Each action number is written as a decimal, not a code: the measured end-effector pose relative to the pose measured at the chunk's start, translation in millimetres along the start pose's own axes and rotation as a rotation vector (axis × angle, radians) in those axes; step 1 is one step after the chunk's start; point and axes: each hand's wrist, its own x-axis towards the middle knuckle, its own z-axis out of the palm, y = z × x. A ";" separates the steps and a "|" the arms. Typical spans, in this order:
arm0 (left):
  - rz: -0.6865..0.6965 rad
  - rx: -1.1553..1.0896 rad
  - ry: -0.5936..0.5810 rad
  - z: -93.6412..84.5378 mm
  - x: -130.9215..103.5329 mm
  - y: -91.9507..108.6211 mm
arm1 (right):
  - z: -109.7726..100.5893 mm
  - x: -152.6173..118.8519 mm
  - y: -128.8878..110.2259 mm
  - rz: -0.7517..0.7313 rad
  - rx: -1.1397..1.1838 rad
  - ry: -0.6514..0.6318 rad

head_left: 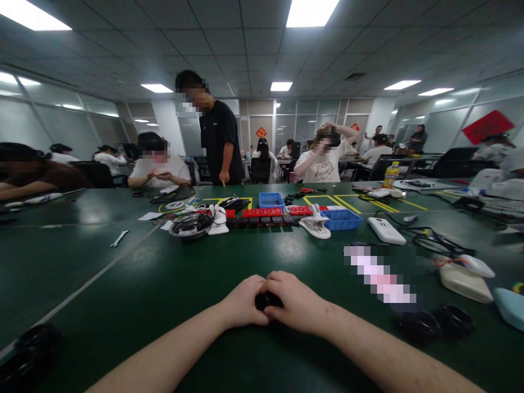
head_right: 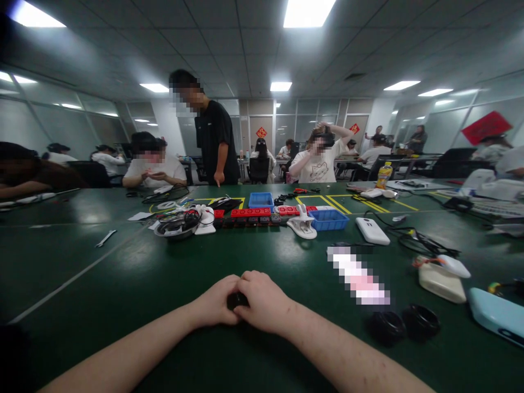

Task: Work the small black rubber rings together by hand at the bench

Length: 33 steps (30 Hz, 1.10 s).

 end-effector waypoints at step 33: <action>-0.123 0.233 0.099 5.3 -2.6 10.9 | 5.9 1.5 1.8 0.288 -0.080 0.087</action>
